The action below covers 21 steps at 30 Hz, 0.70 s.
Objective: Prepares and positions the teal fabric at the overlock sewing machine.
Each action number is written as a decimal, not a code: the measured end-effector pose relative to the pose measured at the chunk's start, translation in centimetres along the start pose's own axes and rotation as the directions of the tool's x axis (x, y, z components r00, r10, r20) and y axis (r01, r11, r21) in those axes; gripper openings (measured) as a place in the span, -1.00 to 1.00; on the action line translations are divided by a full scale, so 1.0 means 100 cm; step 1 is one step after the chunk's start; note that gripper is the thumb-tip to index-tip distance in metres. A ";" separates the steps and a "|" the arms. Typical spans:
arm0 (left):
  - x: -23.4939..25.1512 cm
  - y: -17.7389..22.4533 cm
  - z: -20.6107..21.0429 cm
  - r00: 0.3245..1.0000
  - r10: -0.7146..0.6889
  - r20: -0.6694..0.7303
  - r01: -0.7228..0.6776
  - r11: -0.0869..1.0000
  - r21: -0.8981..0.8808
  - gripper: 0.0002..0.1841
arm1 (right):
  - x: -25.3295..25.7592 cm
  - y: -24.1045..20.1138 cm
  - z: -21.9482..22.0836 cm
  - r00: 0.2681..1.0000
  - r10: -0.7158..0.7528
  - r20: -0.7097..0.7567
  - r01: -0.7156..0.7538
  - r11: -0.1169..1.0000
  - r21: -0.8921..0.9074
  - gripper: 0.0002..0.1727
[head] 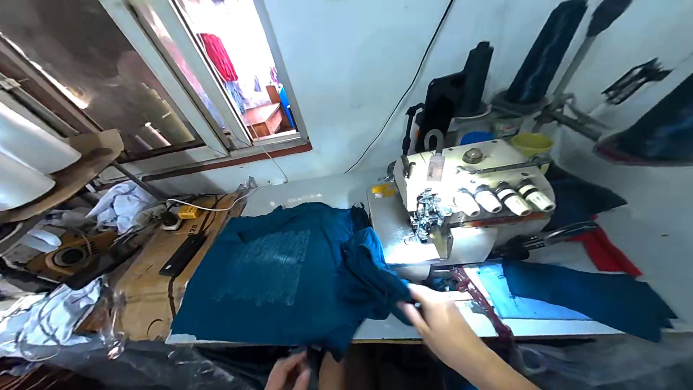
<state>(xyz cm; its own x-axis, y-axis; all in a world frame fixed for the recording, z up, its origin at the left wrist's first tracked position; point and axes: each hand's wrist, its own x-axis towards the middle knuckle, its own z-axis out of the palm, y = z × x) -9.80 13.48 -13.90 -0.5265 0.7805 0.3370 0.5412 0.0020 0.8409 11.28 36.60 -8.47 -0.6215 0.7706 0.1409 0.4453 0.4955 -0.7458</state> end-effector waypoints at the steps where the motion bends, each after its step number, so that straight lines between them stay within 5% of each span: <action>1: 0.023 0.007 0.014 0.993 0.101 -0.057 -0.100 0.995 0.018 -0.70 | 0.019 -0.023 -0.004 0.993 -0.009 0.120 -0.002 0.996 0.094 -0.65; 4: 0.079 0.007 0.036 0.982 0.138 -0.130 -0.150 0.985 -0.087 -0.51 | 0.071 -0.089 -0.017 0.973 -0.196 0.121 0.123 0.886 0.447 -0.70; 7: 0.118 -0.002 0.043 0.987 -0.155 0.032 0.151 0.862 -0.484 -0.31 | 0.112 -0.118 -0.021 0.928 -0.371 -0.017 0.312 0.755 0.577 -0.55; 10: 0.131 -0.010 0.047 0.958 -0.213 0.189 0.284 0.779 -0.559 -0.28 | 0.115 -0.107 -0.006 0.949 -0.298 -0.100 0.311 0.848 0.429 -0.61; 15: 0.154 0.002 0.046 0.862 -0.426 0.275 0.507 0.710 -0.488 -0.61 | 0.083 -0.057 0.058 0.984 -0.160 -0.083 0.164 0.986 0.040 -0.69; 17: 0.170 0.005 0.049 0.845 -0.472 0.252 0.533 0.700 -0.475 -0.65 | 0.081 -0.054 0.073 0.989 -0.143 -0.041 0.138 0.985 -0.103 -0.69; 21: 0.199 0.002 0.066 0.879 -0.467 0.099 0.473 0.826 -0.307 -0.71 | 0.100 -0.069 0.074 0.980 0.114 0.163 -0.066 0.959 -0.276 -0.56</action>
<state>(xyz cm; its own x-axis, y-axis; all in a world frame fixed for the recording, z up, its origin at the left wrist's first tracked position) -15.83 33.12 -9.80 -0.6506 0.7468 -0.1381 -0.0030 0.1793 0.9838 -2.84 37.94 -6.74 -0.6634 0.7463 -0.0537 0.6460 0.5350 -0.5445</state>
